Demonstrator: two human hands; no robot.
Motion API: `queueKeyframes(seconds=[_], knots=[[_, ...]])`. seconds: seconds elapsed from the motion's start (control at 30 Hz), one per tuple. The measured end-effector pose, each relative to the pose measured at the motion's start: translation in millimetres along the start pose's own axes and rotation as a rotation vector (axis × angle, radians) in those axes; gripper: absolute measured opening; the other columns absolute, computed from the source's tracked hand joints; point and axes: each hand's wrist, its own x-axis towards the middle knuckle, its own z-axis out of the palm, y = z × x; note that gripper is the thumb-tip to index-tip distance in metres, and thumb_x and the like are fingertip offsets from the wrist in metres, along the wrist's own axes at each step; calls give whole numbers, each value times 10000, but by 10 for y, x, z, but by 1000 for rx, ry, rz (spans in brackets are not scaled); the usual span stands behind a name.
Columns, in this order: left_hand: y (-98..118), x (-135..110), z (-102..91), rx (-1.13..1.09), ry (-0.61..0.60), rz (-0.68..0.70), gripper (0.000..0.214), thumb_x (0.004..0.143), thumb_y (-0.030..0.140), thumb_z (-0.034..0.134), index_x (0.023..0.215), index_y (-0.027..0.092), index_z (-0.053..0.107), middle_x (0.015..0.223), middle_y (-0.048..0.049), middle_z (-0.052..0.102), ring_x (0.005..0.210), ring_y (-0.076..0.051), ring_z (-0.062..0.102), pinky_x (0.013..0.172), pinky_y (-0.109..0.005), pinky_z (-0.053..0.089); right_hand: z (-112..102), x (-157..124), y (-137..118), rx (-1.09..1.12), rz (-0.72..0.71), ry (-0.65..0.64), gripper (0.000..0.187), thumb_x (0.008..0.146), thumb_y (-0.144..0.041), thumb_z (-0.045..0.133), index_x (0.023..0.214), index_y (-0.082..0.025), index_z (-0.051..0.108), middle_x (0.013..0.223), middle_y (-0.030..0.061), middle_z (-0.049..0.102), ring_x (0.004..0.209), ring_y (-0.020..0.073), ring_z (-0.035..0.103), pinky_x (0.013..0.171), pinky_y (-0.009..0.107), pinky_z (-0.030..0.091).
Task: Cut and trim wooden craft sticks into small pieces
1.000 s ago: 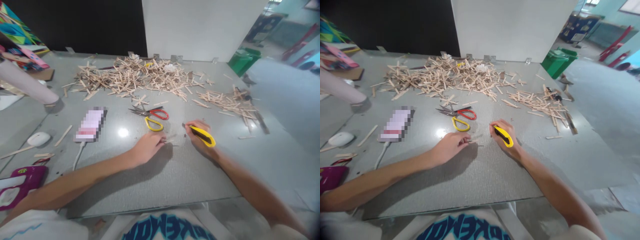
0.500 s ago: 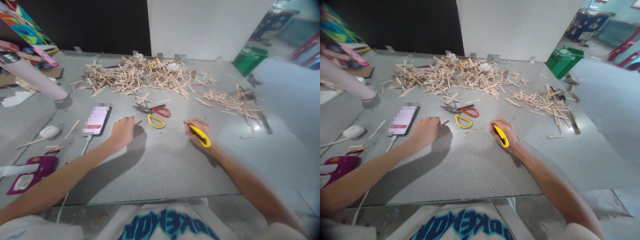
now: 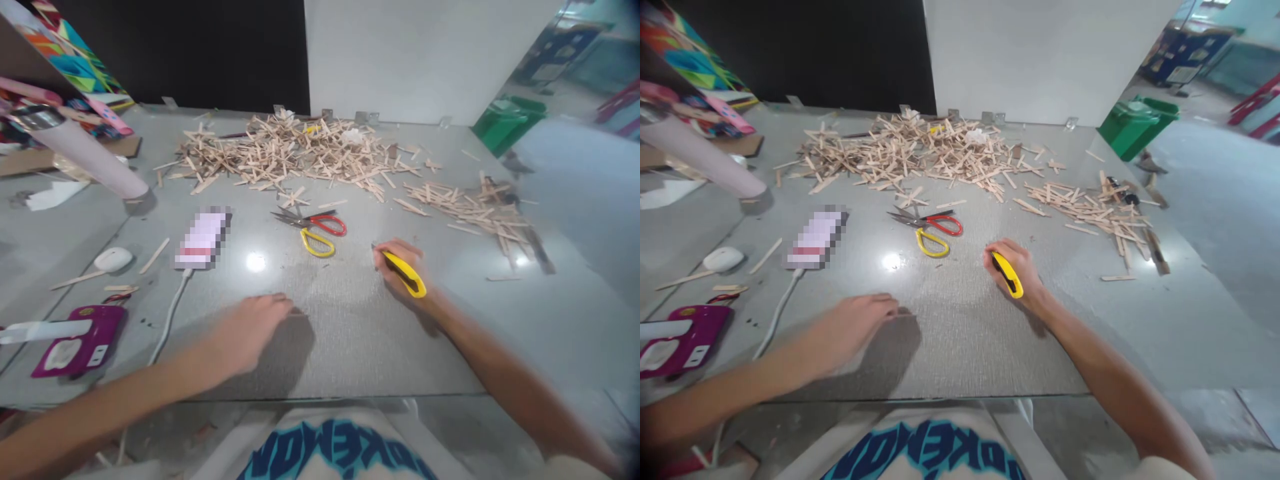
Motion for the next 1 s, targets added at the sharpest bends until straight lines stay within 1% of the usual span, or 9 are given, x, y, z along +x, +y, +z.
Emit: queueKeyframes(seconds=[0.17, 0.33, 0.43, 0.53, 0.57, 0.6, 0.7, 0.83, 1.0], knots=[[-456, 554, -211, 139, 153, -295, 298, 1053, 147, 495, 1015, 171, 789, 1117, -148, 819, 1081, -345, 773, 859, -399, 542, -7, -16, -12, 0, 18, -5, 165, 1093, -330, 618, 1091, -248, 761, 921, 60, 785, 753, 211, 733, 735, 344, 571], [-781, 984, -475, 148, 251, -369, 271, 1018, 98, 480, 1076, 121, 744, 1196, -239, 791, 1194, -420, 741, 952, -472, 548, -25, -29, 5, -9, 62, 22, 237, 1089, -431, 649, 1168, -243, 770, 882, 59, 797, 742, 225, 751, 720, 343, 580], [-657, 1076, -502, 124, 329, -389, 315, 975, 37, 465, 1239, 60, 636, 1221, -316, 747, 1209, -451, 738, 954, -520, 563, -39, -3, -17, 110, 178, 43, 317, 1085, -531, 671, 1066, -234, 779, 776, 40, 772, 665, 195, 735, 660, 303, 567], [-353, 1100, -412, -12, 338, -302, 235, 1084, 136, 419, 1307, 141, 492, 1076, -178, 781, 959, -311, 819, 813, -404, 625, -48, 47, -63, 397, 429, 47, 502, 1064, -696, 625, 1010, -219, 773, 661, 14, 731, 510, 151, 669, 520, 260, 525], [-239, 1105, -355, -132, 325, -244, 162, 1135, 202, 366, 1276, 189, 445, 1024, -107, 779, 823, -230, 817, 704, -319, 625, -49, 62, -81, 511, 502, 46, 559, 1047, -749, 606, 1024, -215, 771, 673, 15, 744, 475, 144, 652, 483, 258, 519], [-129, 1113, -288, -461, 309, -149, 111, 1167, 295, 358, 1234, 221, 405, 1004, -82, 771, 740, -209, 807, 599, -282, 605, -48, 75, -101, 615, 553, 46, 602, 1022, -789, 605, 1048, -210, 767, 706, 23, 766, 456, 142, 646, 459, 262, 522], [134, 1179, -55, -1131, 147, 39, 270, 1147, 486, 488, 1121, 265, 335, 875, -11, 727, 649, -210, 798, 496, -265, 607, -38, 78, -181, 761, 609, 59, 581, 914, -770, 768, 1062, -209, 755, 773, 31, 801, 459, 146, 661, 451, 273, 555], [282, 1317, 200, -1329, 15, 64, 449, 1017, 402, 755, 1154, 262, 351, 805, 27, 718, 626, -199, 778, 519, -290, 644, -32, -4, -326, 636, 587, 70, 345, 923, -557, 850, 978, -233, 744, 684, -10, 762, 492, 148, 686, 478, 254, 554], [285, 1366, 293, -1383, -25, 111, 465, 1002, 406, 777, 1281, 229, 450, 846, 11, 723, 676, -185, 784, 520, -249, 627, -25, -144, -432, 309, 251, -4, 178, 1039, -352, 712, 1154, -250, 803, 677, -13, 776, 593, 174, 756, 620, 294, 624]])
